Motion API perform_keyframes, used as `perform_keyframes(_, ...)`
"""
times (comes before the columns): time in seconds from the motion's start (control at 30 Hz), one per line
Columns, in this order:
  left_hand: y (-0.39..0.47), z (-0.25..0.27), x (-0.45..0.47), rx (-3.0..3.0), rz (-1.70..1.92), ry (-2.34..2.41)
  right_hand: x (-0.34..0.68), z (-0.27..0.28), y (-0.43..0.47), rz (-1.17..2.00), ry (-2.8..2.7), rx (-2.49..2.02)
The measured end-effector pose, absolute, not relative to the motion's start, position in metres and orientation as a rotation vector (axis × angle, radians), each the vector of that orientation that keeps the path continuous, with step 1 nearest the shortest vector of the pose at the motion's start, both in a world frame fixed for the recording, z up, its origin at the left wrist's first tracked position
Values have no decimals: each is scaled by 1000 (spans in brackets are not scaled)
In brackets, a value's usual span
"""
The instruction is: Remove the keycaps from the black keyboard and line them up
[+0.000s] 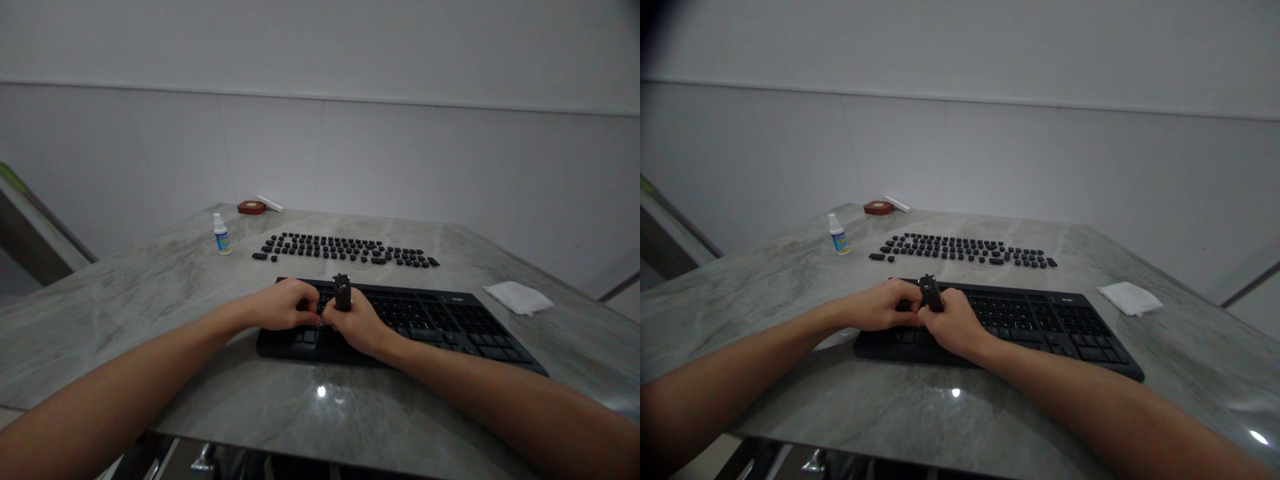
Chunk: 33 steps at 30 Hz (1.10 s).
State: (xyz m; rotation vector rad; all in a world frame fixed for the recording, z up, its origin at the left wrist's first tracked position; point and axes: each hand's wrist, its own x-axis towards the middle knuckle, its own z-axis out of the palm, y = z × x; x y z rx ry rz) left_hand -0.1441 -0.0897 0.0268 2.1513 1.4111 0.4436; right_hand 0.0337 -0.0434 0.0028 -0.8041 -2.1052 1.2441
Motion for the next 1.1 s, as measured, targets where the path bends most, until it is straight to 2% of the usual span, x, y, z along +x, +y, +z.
perform_keyframes(0.17,-92,30,-140,2067,456,1399,39,7,-42,1341,-1925,-846)
perform_keyframes(0.53,-91,31,-146,2048,435,1384,43,-1,-42,1277,-2042,-775)
perform_keyframes(0.8,-88,36,-160,1965,429,1173,44,0,-44,1255,-2082,-742)
perform_keyframes(1.1,-89,33,-162,2105,403,1247,43,2,-45,1268,-2078,-727)
